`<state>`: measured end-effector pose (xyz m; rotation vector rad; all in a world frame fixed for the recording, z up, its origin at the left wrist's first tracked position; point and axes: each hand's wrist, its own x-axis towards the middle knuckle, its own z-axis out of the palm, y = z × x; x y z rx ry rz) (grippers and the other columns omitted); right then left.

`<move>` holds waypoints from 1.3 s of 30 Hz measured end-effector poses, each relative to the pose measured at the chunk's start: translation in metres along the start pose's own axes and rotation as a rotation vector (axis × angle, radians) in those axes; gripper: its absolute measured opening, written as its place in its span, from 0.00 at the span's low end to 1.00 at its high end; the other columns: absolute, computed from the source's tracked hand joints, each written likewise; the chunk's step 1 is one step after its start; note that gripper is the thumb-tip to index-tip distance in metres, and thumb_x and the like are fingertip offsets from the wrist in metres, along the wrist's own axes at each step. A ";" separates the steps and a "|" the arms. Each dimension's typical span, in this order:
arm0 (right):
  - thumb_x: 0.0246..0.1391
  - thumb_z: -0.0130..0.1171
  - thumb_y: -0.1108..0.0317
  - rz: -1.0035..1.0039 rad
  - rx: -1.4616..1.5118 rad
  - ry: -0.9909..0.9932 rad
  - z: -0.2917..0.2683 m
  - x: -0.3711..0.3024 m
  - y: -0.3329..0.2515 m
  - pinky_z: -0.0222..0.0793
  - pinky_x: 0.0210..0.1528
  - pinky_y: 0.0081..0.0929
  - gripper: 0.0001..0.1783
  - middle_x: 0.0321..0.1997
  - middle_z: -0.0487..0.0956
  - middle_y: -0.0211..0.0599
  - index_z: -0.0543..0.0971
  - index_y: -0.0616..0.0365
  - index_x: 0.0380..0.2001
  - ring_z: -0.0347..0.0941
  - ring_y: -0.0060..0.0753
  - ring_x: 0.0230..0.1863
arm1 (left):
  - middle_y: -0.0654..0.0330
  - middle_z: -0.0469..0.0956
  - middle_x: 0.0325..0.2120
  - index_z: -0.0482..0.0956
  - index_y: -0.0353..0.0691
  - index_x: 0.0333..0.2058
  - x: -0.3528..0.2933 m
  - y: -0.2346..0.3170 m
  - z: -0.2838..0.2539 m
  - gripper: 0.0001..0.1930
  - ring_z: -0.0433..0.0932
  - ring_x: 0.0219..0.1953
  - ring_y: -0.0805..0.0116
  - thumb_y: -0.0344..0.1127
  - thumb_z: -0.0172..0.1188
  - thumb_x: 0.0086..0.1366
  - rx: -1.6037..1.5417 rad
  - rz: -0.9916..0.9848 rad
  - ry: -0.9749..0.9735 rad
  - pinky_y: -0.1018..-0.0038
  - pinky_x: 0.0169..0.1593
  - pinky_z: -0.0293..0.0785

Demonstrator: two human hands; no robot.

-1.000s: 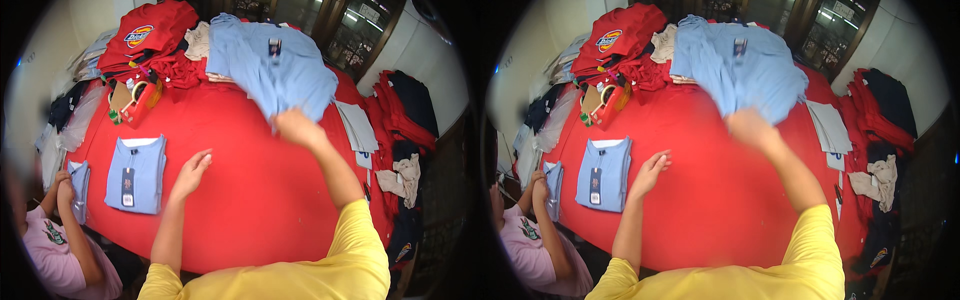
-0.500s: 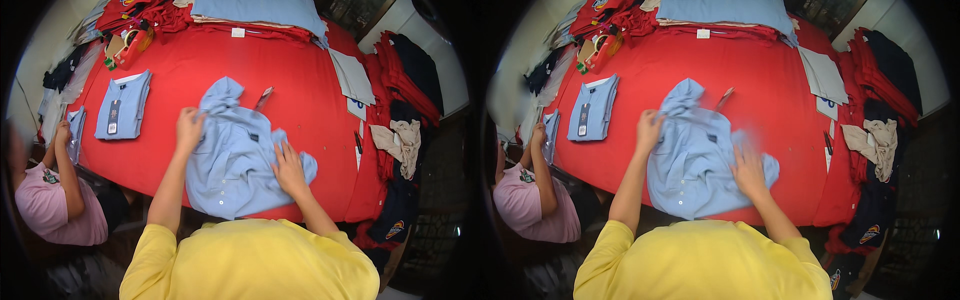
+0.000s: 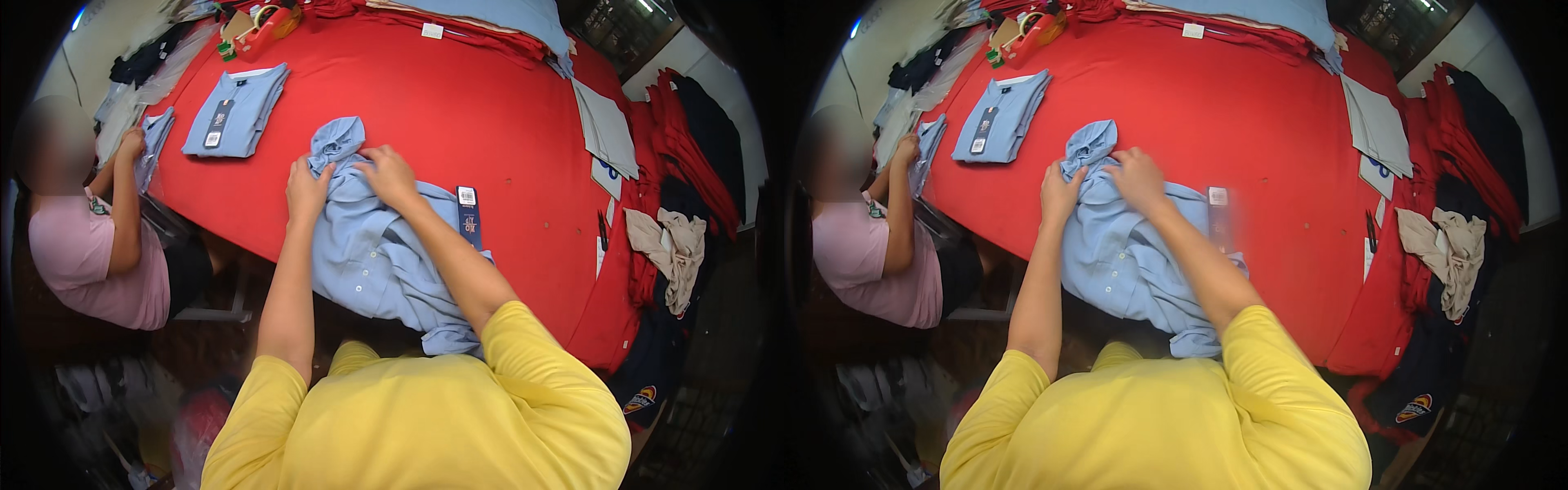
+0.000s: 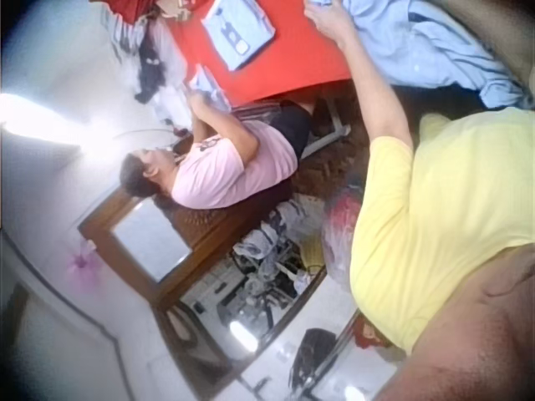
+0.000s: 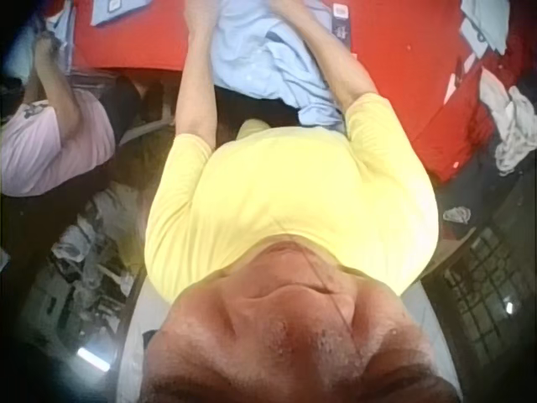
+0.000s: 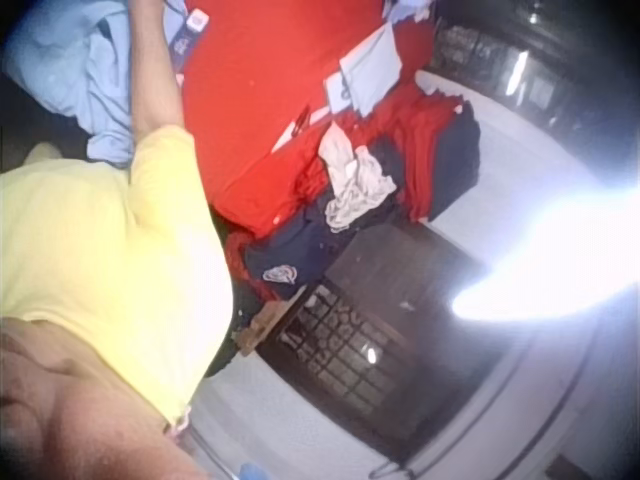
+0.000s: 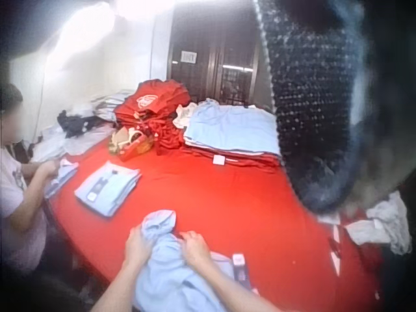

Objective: The person folds blue shirts using a cardboard template on a red table. The person lays out a shirt, places the cardboard on the back, folds the sleeves and sides over the cardboard, and then folds the bottom up before removing the template.

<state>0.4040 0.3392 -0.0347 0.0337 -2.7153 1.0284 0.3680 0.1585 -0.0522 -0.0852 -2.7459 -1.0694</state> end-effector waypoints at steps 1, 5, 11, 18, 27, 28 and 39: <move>0.55 0.58 0.53 0.008 0.090 -0.045 0.014 -0.001 -0.010 0.70 0.50 0.44 0.24 0.47 0.78 0.50 0.76 0.59 0.49 0.74 0.54 0.50 | 0.41 0.74 0.44 0.73 0.30 0.48 0.002 -0.008 -0.003 0.28 0.74 0.47 0.41 0.50 0.62 0.61 -0.065 0.042 -0.026 0.57 0.48 0.70; 0.50 0.63 0.50 -0.022 0.058 -0.349 0.028 -0.059 -0.046 0.72 0.46 0.46 0.26 0.43 0.80 0.52 0.76 0.54 0.48 0.76 0.57 0.45 | 0.49 0.75 0.37 0.74 0.30 0.43 -0.050 -0.044 -0.033 0.17 0.76 0.43 0.53 0.39 0.61 0.63 -0.433 0.055 -0.092 0.64 0.47 0.71; 0.50 0.67 0.60 0.080 0.601 -0.694 -0.053 -0.165 -0.066 0.66 0.43 0.28 0.17 0.33 0.78 0.35 0.78 0.61 0.36 0.71 0.26 0.37 | 0.55 0.75 0.49 0.68 0.34 0.54 -0.128 -0.053 -0.135 0.17 0.78 0.49 0.60 0.31 0.51 0.68 -1.384 -0.193 -0.357 0.62 0.48 0.78; 0.49 0.52 0.84 0.062 0.682 0.014 -0.211 -0.223 -0.118 0.70 0.45 0.23 0.13 0.37 0.79 0.32 0.78 0.62 0.38 0.74 0.21 0.41 | 0.55 0.74 0.51 0.69 0.36 0.55 -0.089 -0.126 -0.316 0.20 0.74 0.52 0.63 0.28 0.58 0.63 -1.352 0.193 0.424 0.66 0.57 0.70; 0.59 0.55 0.73 -0.285 0.737 1.162 -0.325 -0.342 -0.059 0.72 0.49 0.29 0.14 0.45 0.77 0.34 0.74 0.62 0.49 0.75 0.28 0.44 | 0.57 0.75 0.42 0.74 0.31 0.42 -0.090 -0.054 -0.405 0.19 0.73 0.44 0.70 0.44 0.58 0.63 -0.500 0.682 0.365 0.74 0.54 0.66; 0.59 0.55 0.72 -0.408 0.758 0.983 -0.329 -0.349 -0.071 0.72 0.46 0.30 0.11 0.41 0.76 0.34 0.73 0.62 0.45 0.73 0.28 0.39 | 0.58 0.75 0.42 0.74 0.32 0.41 -0.091 -0.061 -0.416 0.19 0.73 0.43 0.70 0.44 0.58 0.63 -0.421 0.656 0.537 0.74 0.53 0.66; 0.58 0.54 0.73 0.034 0.598 0.739 -0.378 -0.212 0.036 0.66 0.54 0.22 0.17 0.47 0.78 0.32 0.76 0.65 0.50 0.73 0.24 0.48 | 0.61 0.78 0.42 0.76 0.35 0.49 0.168 0.020 -0.276 0.18 0.77 0.42 0.70 0.36 0.61 0.62 -0.709 0.551 -0.172 0.75 0.49 0.72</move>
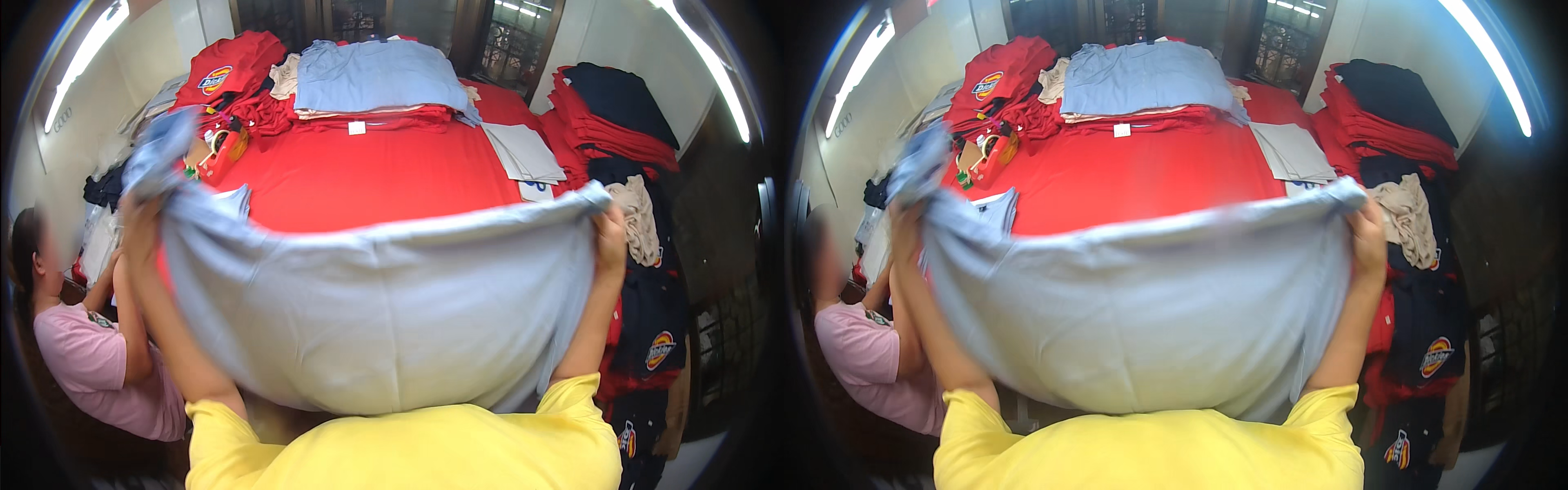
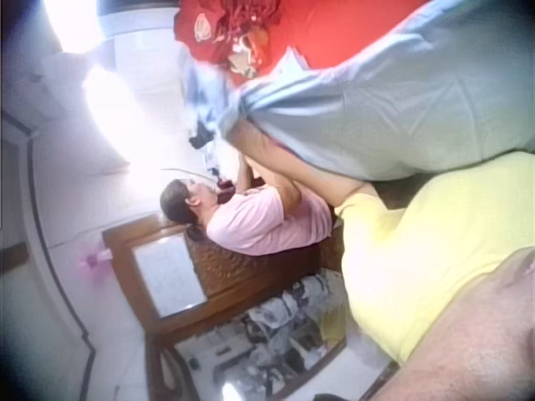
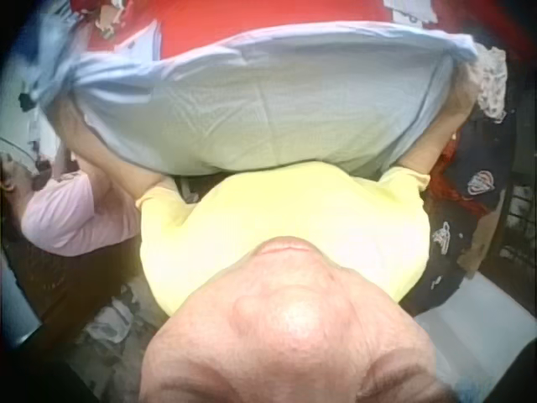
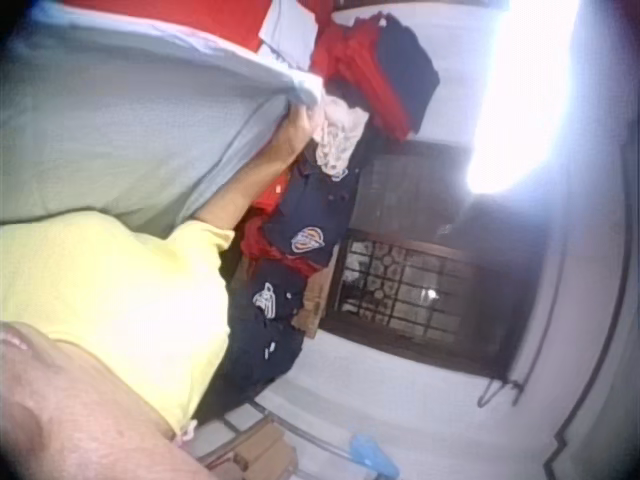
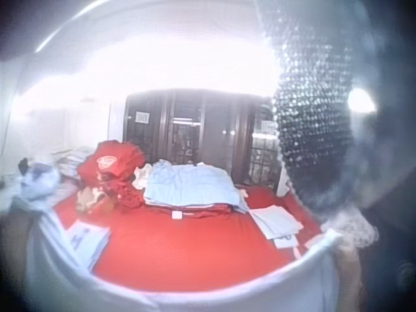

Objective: The person folds blue shirts using a cardboard template on a red table. The person lays out a shirt, places the cardboard on the back, folds the sleeves and sides over the cardboard, and then folds the bottom up before removing the template.

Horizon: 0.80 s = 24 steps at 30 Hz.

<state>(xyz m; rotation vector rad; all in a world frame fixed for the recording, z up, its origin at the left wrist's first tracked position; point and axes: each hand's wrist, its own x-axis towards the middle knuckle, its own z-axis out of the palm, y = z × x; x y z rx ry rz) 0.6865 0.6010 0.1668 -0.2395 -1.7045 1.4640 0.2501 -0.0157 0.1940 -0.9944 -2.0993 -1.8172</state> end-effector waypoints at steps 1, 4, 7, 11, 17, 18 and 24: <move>0.58 0.52 0.74 0.071 0.026 -0.066 -0.007 0.025 0.030 0.66 0.53 0.21 0.17 0.47 0.78 0.31 0.76 0.65 0.50 0.73 0.23 0.47 | 0.61 0.78 0.43 0.75 0.34 0.49 0.041 0.000 0.072 0.19 0.76 0.43 0.71 0.35 0.61 0.61 0.239 0.017 0.039 0.74 0.51 0.69; 0.58 0.53 0.72 0.186 -0.255 -0.058 0.026 0.103 0.118 0.68 0.50 0.25 0.15 0.42 0.81 0.33 0.77 0.64 0.47 0.76 0.29 0.44 | 0.56 0.78 0.45 0.71 0.29 0.55 0.123 -0.069 0.147 0.31 0.74 0.45 0.74 0.42 0.67 0.58 0.087 -0.041 0.063 0.76 0.49 0.69; 0.60 0.51 0.68 0.157 -1.125 0.053 0.054 0.128 0.187 0.63 0.58 0.38 0.20 0.55 0.76 0.44 0.71 0.61 0.55 0.71 0.45 0.54 | 0.32 0.60 0.60 0.50 0.23 0.64 0.116 -0.127 0.236 0.49 0.58 0.65 0.44 0.52 0.65 0.59 0.486 0.007 0.157 0.63 0.66 0.56; 0.62 0.50 0.58 -0.072 -1.114 -0.218 0.109 0.084 0.265 0.42 0.71 0.51 0.29 0.71 0.57 0.47 0.63 0.51 0.65 0.50 0.48 0.72 | 0.50 0.56 0.66 0.57 0.43 0.66 0.025 -0.163 0.341 0.35 0.53 0.68 0.49 0.59 0.46 0.68 0.828 -0.264 -0.356 0.55 0.68 0.49; 0.64 0.39 0.41 0.293 -1.505 -0.314 0.128 0.103 0.271 0.27 0.69 0.69 0.33 0.75 0.47 0.43 0.57 0.38 0.69 0.38 0.49 0.75 | 0.57 0.55 0.68 0.61 0.53 0.66 0.034 -0.230 0.350 0.32 0.47 0.71 0.53 0.62 0.39 0.68 1.099 -0.176 -0.251 0.51 0.70 0.39; 0.64 0.39 0.41 0.299 -1.523 -0.299 0.129 0.106 0.277 0.26 0.68 0.69 0.33 0.75 0.47 0.43 0.57 0.36 0.69 0.38 0.50 0.75 | 0.57 0.54 0.68 0.61 0.53 0.65 0.048 -0.236 0.347 0.32 0.47 0.71 0.53 0.61 0.39 0.68 1.089 -0.175 -0.266 0.52 0.71 0.39; 0.64 0.39 0.40 0.230 -1.476 -0.313 0.132 0.111 0.291 0.25 0.70 0.65 0.33 0.76 0.46 0.41 0.57 0.38 0.69 0.36 0.50 0.76 | 0.50 0.63 0.62 0.71 0.43 0.58 0.080 -0.261 0.309 0.27 0.60 0.65 0.52 0.54 0.52 0.66 0.631 -0.157 -0.006 0.58 0.65 0.58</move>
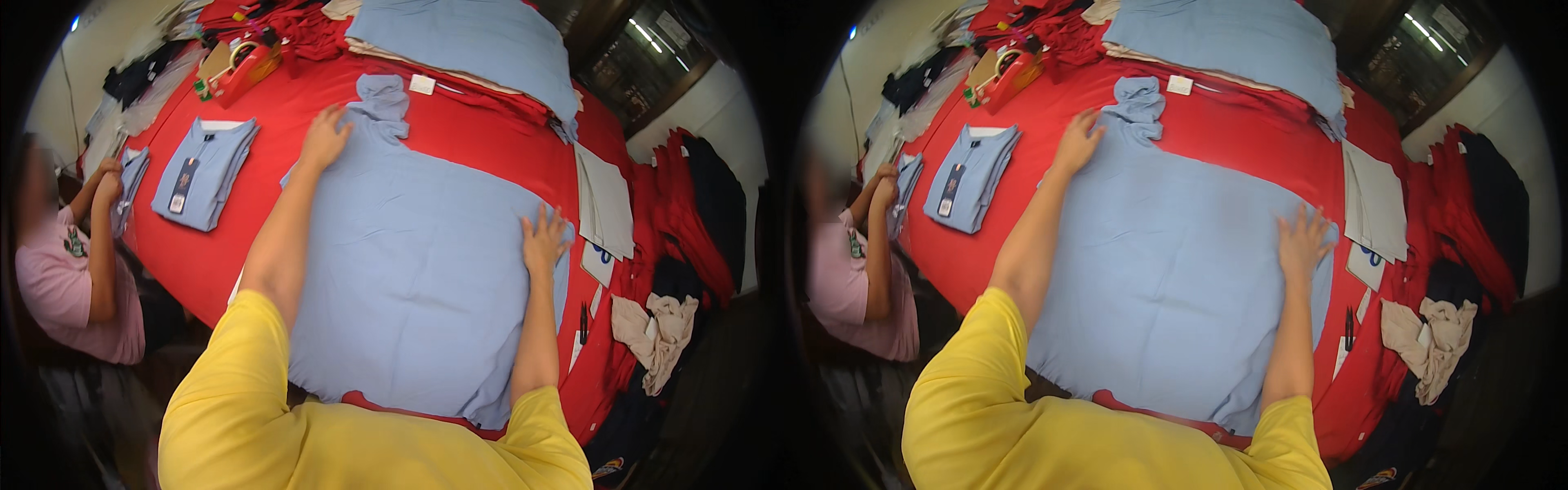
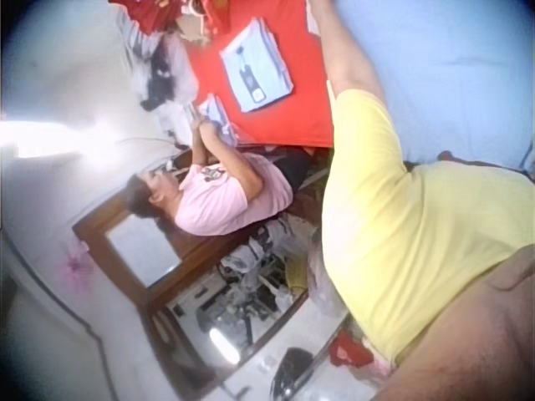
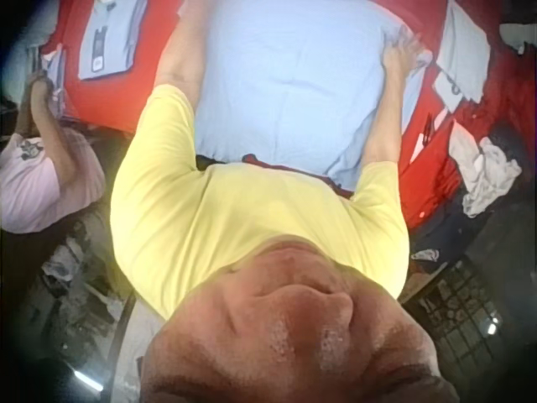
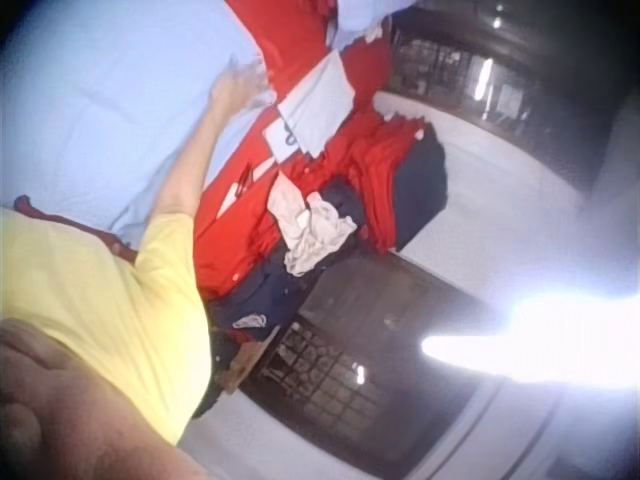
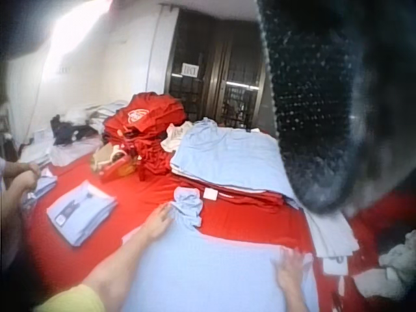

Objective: The person folds blue shirts using a cardboard template on a red table. The person lays out a shirt, places the cardboard on the back, folds the sleeves and sides over the cardboard, and then folds the bottom up before removing the template.

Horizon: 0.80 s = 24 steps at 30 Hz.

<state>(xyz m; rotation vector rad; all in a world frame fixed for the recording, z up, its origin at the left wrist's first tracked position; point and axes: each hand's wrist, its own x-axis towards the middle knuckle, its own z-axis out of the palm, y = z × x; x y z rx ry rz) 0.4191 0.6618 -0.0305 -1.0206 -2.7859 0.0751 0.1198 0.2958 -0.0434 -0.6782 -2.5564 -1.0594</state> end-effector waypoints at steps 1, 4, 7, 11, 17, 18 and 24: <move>0.63 0.40 0.41 -0.008 0.026 0.013 -0.003 -0.016 0.017 0.26 0.70 0.63 0.34 0.75 0.46 0.43 0.58 0.40 0.69 0.36 0.51 0.76 | 0.48 0.66 0.60 0.72 0.41 0.54 -0.012 0.006 -0.015 0.25 0.63 0.62 0.51 0.52 0.54 0.65 0.149 -0.130 -0.015 0.58 0.61 0.61; 0.64 0.42 0.44 -0.012 -0.004 -0.039 -0.008 -0.061 0.029 0.27 0.71 0.60 0.34 0.75 0.48 0.45 0.59 0.44 0.68 0.37 0.53 0.75 | 0.45 0.72 0.52 0.74 0.36 0.44 -0.063 0.017 -0.073 0.20 0.71 0.54 0.50 0.47 0.59 0.63 0.405 -0.370 -0.084 0.58 0.51 0.69; 0.64 0.43 0.46 -0.044 -0.012 -0.010 -0.001 -0.074 0.023 0.28 0.71 0.60 0.32 0.74 0.50 0.46 0.60 0.48 0.67 0.38 0.53 0.75 | 0.46 0.76 0.42 0.73 0.35 0.37 -0.085 -0.010 -0.077 0.18 0.77 0.41 0.45 0.46 0.61 0.61 0.266 -0.413 -0.072 0.56 0.41 0.72; 0.64 0.45 0.50 -0.092 -0.002 0.084 0.012 -0.074 0.030 0.31 0.71 0.60 0.30 0.72 0.54 0.46 0.63 0.51 0.65 0.40 0.53 0.74 | 0.47 0.77 0.35 0.73 0.37 0.38 -0.081 -0.025 -0.087 0.17 0.78 0.39 0.46 0.46 0.61 0.61 0.371 -0.230 -0.015 0.57 0.37 0.72; 0.60 0.53 0.56 -0.065 -0.029 -0.014 -0.061 -0.204 0.059 0.48 0.65 0.55 0.24 0.64 0.63 0.48 0.71 0.58 0.56 0.54 0.51 0.67 | 0.49 0.76 0.27 0.73 0.36 0.32 -0.197 0.024 -0.176 0.18 0.76 0.31 0.51 0.48 0.58 0.64 0.314 -0.272 -0.047 0.58 0.31 0.69; 0.58 0.56 0.57 -0.047 0.051 -0.068 -0.074 -0.237 0.053 0.54 0.62 0.52 0.22 0.60 0.67 0.48 0.73 0.60 0.52 0.59 0.50 0.63 | 0.50 0.75 0.22 0.73 0.35 0.28 -0.232 0.031 -0.194 0.20 0.75 0.27 0.50 0.50 0.58 0.64 0.366 -0.450 -0.238 0.57 0.30 0.68; 0.45 0.70 0.54 0.011 0.177 0.068 -0.044 -0.356 0.042 0.64 0.47 0.42 0.25 0.33 0.69 0.46 0.72 0.64 0.34 0.67 0.54 0.42 | 0.48 0.76 0.25 0.72 0.33 0.34 -0.334 0.058 -0.177 0.19 0.77 0.30 0.47 0.48 0.59 0.65 0.233 -0.372 -0.275 0.59 0.34 0.71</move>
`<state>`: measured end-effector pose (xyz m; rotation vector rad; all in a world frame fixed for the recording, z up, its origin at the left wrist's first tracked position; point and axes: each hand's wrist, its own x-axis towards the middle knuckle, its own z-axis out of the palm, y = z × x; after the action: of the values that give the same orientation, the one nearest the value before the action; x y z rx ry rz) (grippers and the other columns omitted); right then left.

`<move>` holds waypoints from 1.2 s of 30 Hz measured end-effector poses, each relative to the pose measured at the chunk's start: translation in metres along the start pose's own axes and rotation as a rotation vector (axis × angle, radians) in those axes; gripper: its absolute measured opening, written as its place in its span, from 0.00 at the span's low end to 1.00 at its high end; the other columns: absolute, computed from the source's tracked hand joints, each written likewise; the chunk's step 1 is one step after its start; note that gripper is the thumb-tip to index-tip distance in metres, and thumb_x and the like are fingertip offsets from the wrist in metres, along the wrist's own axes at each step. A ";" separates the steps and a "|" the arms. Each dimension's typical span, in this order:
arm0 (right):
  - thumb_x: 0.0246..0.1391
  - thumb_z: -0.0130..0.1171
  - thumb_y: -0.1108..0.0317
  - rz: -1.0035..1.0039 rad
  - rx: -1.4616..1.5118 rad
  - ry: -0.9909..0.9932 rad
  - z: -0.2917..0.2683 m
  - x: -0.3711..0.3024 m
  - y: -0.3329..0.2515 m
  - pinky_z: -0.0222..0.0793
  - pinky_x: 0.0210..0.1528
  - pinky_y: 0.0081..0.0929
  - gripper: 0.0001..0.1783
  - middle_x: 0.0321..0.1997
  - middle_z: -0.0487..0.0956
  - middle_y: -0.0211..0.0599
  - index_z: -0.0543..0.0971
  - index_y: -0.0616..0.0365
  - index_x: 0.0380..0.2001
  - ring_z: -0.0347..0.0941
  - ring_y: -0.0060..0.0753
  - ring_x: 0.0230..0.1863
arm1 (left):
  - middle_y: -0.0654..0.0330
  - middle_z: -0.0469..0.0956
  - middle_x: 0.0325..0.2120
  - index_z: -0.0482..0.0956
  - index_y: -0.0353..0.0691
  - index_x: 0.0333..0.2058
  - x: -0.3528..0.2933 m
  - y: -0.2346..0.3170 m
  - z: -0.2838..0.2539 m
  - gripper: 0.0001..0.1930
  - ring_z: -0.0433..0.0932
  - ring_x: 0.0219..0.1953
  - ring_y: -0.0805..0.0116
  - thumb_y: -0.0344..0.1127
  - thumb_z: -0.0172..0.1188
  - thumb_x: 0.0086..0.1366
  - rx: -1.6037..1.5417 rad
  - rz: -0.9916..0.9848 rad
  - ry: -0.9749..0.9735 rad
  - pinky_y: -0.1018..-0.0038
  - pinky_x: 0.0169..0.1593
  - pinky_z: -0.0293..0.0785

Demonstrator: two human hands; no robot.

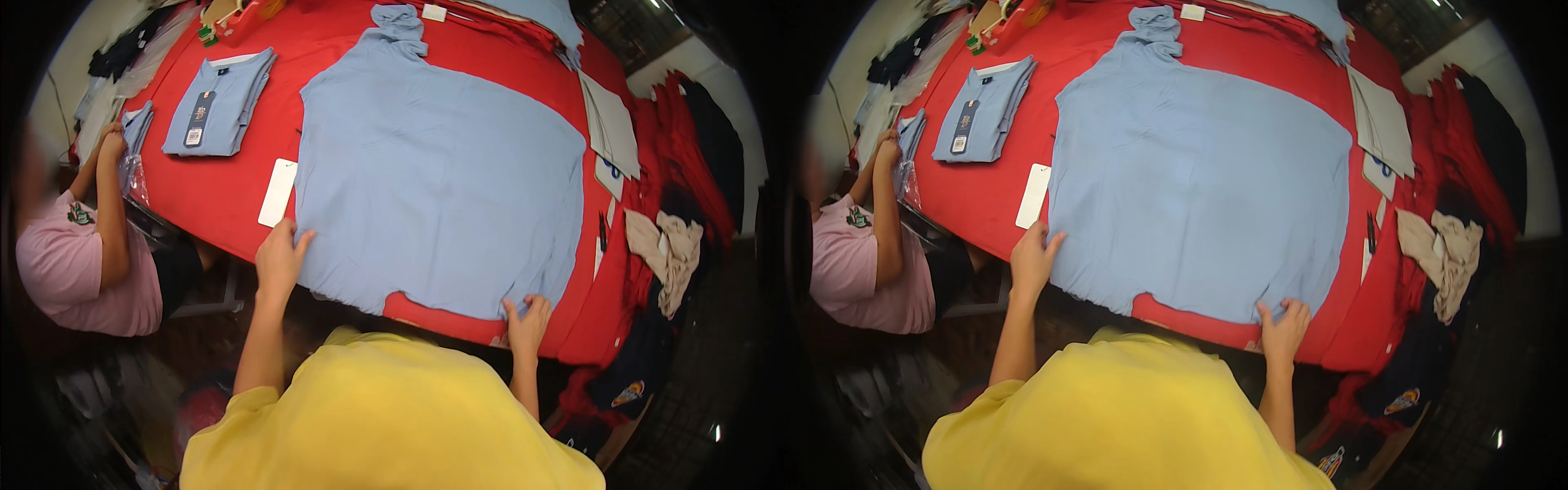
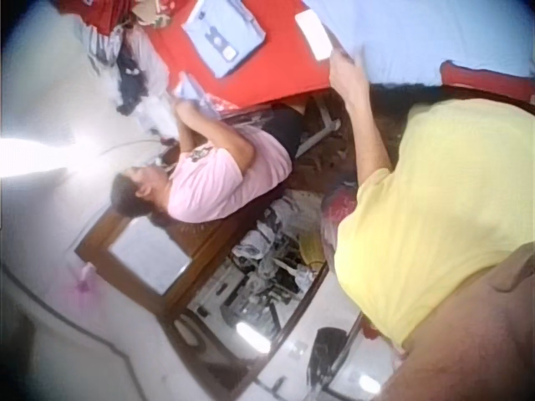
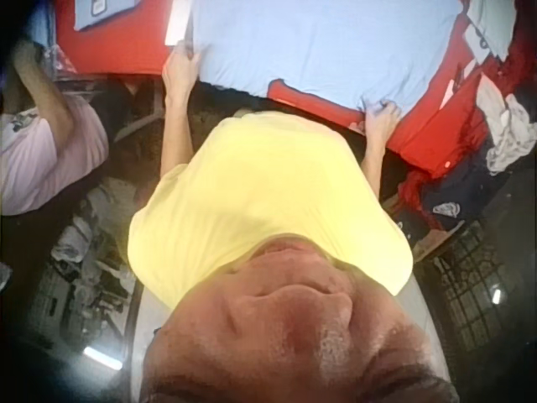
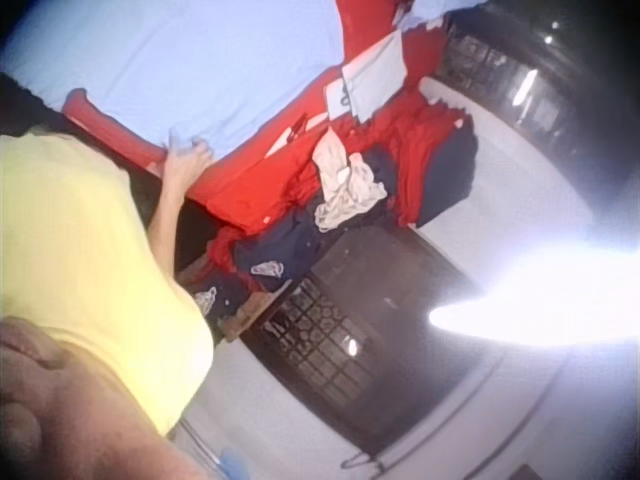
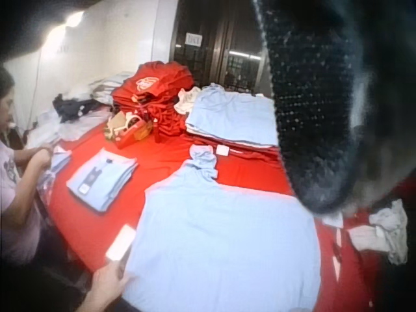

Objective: The person folds blue shirts using a cardboard template on a red table. The person lays out a shirt, places the cardboard on the back, folds the sleeves and sides over the cardboard, and then folds the bottom up before removing the template.

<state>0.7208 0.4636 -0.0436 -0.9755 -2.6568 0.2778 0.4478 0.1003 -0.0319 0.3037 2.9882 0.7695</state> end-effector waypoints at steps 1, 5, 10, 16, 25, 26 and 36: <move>0.46 0.69 0.57 0.010 0.001 -0.084 0.007 0.008 0.012 0.64 0.44 0.41 0.22 0.31 0.70 0.46 0.73 0.64 0.32 0.68 0.51 0.40 | 0.48 0.75 0.25 0.71 0.34 0.35 0.006 -0.001 -0.001 0.18 0.76 0.29 0.49 0.46 0.58 0.66 -0.123 -0.038 0.070 0.60 0.33 0.70; 0.50 0.65 0.65 0.392 0.331 -0.292 -0.046 0.036 -0.015 0.66 0.37 0.36 0.13 0.29 0.74 0.44 0.74 0.63 0.27 0.72 0.41 0.34 | 0.59 0.72 0.25 0.68 0.36 0.36 0.050 -0.025 -0.016 0.12 0.66 0.27 0.76 0.40 0.55 0.69 -0.689 -0.095 0.320 0.74 0.31 0.64; 0.56 0.59 0.57 0.393 0.186 -0.081 -0.039 -0.014 0.043 0.68 0.42 0.39 0.17 0.37 0.78 0.50 0.77 0.63 0.34 0.75 0.46 0.38 | 0.60 0.76 0.31 0.67 0.34 0.47 0.041 -0.045 -0.031 0.17 0.70 0.31 0.79 0.36 0.60 0.65 -0.982 -0.281 -0.027 0.80 0.34 0.66; 0.57 0.55 0.47 0.461 0.047 -0.090 -0.008 -0.033 0.015 0.66 0.51 0.45 0.28 0.46 0.76 0.57 0.74 0.64 0.45 0.72 0.58 0.50 | 0.56 0.76 0.35 0.68 0.31 0.48 0.000 -0.053 -0.024 0.20 0.73 0.37 0.70 0.37 0.61 0.63 -0.612 -0.018 -0.350 0.74 0.45 0.69; 0.57 0.59 0.60 0.951 0.989 0.079 -0.044 -0.054 0.066 0.67 0.21 0.23 0.13 0.26 0.76 0.31 0.78 0.59 0.37 0.70 0.24 0.21 | 0.52 0.77 0.40 0.65 0.31 0.51 -0.004 -0.079 -0.031 0.20 0.75 0.41 0.67 0.33 0.59 0.64 -0.704 -0.111 -0.246 0.72 0.49 0.69; 0.57 0.59 0.60 0.916 0.736 0.027 -0.037 -0.059 0.079 0.69 0.24 0.28 0.15 0.27 0.77 0.34 0.77 0.61 0.39 0.72 0.29 0.22 | 0.50 0.78 0.41 0.64 0.31 0.53 -0.004 -0.074 -0.032 0.22 0.75 0.42 0.67 0.34 0.59 0.65 -0.702 -0.101 -0.230 0.72 0.49 0.70; 0.60 0.52 0.62 0.011 -0.092 0.164 0.027 0.000 -0.002 0.44 0.69 0.54 0.26 0.68 0.60 0.49 0.66 0.57 0.61 0.53 0.51 0.69 | 0.49 0.73 0.52 0.70 0.35 0.57 0.076 -0.041 -0.009 0.23 0.74 0.49 0.68 0.24 0.57 0.63 -1.245 -0.058 -0.237 0.74 0.54 0.69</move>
<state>0.7098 0.4599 -0.0683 -0.9960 -2.5343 0.0753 0.3655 0.0759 -0.0430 0.1922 1.7791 2.1083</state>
